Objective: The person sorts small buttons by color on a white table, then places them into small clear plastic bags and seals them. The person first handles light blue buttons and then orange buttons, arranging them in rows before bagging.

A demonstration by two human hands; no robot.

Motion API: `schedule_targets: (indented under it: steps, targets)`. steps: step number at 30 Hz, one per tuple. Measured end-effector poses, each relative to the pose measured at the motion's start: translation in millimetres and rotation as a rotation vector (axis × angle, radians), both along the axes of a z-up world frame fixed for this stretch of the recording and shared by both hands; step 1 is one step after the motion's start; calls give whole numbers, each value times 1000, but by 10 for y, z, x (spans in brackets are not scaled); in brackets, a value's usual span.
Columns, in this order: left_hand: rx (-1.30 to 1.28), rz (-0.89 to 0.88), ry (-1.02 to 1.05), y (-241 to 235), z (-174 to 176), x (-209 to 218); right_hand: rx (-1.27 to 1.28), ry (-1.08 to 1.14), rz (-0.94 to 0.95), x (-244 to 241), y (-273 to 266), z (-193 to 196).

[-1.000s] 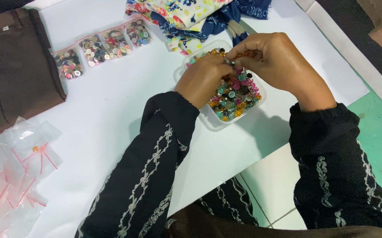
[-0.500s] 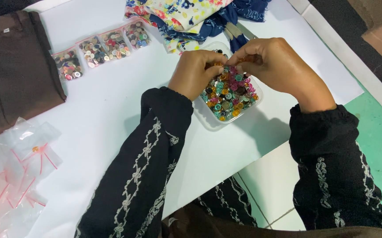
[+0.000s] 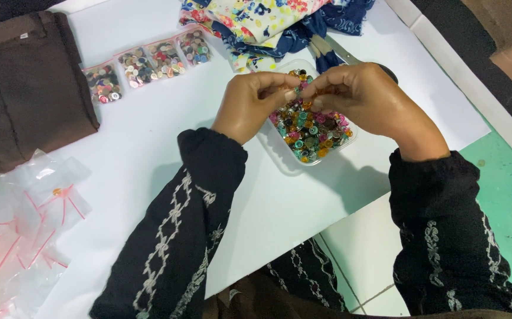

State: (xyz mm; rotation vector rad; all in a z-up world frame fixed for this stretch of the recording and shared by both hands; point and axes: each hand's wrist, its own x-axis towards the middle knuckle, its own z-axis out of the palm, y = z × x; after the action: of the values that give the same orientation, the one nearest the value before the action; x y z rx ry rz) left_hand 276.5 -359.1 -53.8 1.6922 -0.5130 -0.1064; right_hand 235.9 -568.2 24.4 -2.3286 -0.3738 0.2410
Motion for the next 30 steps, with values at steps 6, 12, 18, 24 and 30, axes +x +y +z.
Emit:
schedule_targets:
  steps: [6,12,18,24,30]
  targets:
    - [215,106,-168,778,-31,-512,21,-72,339,-231,558,-77]
    - [363,308,-199,1539,-402,-864,-45,-54,511,-219,1397,-541]
    - [411,332,-354,1858,-655,-929,-52,-301,497,-68,1838,-997]
    - [339,312,-371,1903,-779,-925,66,-209,468,-118,1765,-944]
    - [304,315,-333,1900,-814,-915,116,-196,428,-89,1667,-938]
